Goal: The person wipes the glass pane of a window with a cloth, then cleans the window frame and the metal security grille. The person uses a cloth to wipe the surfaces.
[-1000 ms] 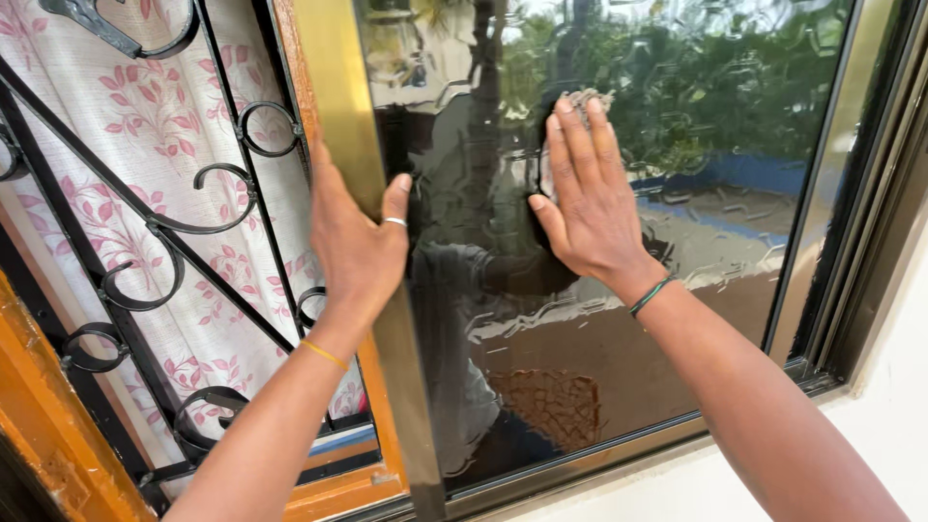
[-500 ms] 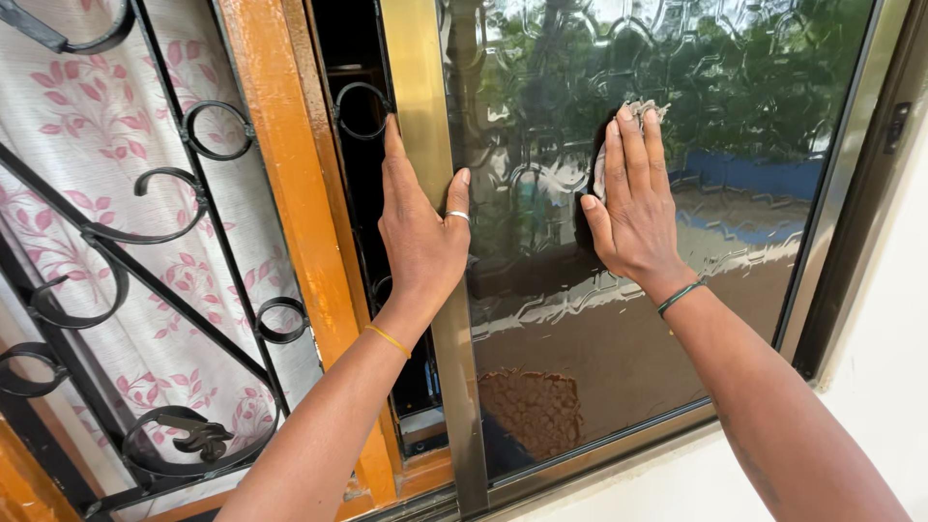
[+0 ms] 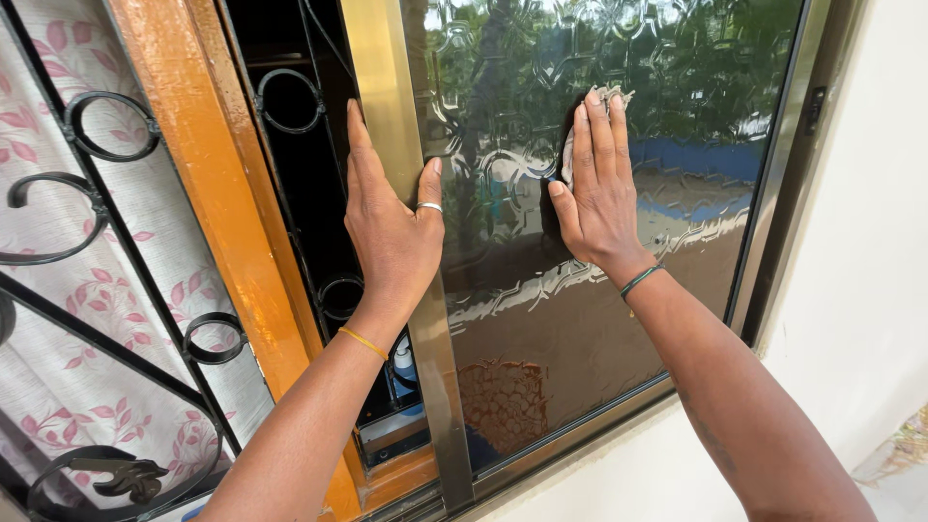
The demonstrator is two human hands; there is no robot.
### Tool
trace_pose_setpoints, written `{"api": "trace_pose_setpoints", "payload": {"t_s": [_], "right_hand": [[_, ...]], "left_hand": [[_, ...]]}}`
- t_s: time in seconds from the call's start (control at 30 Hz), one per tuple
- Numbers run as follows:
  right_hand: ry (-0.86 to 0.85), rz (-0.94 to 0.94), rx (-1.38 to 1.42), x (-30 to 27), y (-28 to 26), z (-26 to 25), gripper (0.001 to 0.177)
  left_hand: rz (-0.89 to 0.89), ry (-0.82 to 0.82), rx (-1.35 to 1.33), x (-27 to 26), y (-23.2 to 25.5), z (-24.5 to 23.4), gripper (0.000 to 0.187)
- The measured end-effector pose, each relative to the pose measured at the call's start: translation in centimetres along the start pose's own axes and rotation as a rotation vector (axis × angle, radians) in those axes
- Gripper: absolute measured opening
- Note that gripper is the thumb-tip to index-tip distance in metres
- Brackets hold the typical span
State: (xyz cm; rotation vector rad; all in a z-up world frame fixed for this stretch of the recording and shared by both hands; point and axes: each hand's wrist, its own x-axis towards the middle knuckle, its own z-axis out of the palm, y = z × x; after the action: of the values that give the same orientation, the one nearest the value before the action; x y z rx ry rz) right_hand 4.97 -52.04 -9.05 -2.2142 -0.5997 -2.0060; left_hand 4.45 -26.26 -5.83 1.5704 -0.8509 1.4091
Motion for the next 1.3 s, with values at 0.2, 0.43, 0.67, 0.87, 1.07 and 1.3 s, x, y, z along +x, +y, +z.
{"api": "trace_pose_setpoints", "payload": {"t_s": [0.2, 0.43, 0.67, 0.87, 1.07, 1.3], "right_hand": [[-0.008, 0.033, -0.008, 0.2, 0.2, -0.3, 0.069], [-0.098, -0.164, 0.024, 0.8, -5.2, 0.8, 0.074], [-0.112, -0.186, 0.025, 3.7, -0.9, -0.6, 0.061], [0.14, 0.045, -0.015, 6.1, -1.5, 1.2, 0.068], [0.009, -0.081, 0.026, 5.9, -4.8, 0.5, 0.068], [0.009, -0.069, 0.022, 5.6, -4.9, 0.5, 0.067]], "left_hand": [[-0.047, 0.014, -0.045, -0.1, 0.7, 1.0, 0.088], [-0.046, -0.032, -0.091, 0.2, 0.9, 1.2, 0.091], [-0.016, -0.135, -0.165, -2.8, 0.6, 0.0, 0.099], [-0.242, -0.21, -0.291, -5.3, 1.1, -0.4, 0.097], [-0.14, -0.21, -0.231, -5.2, 0.8, -0.4, 0.102], [-0.166, -0.221, -0.218, -5.4, 0.8, -0.1, 0.1]]}}
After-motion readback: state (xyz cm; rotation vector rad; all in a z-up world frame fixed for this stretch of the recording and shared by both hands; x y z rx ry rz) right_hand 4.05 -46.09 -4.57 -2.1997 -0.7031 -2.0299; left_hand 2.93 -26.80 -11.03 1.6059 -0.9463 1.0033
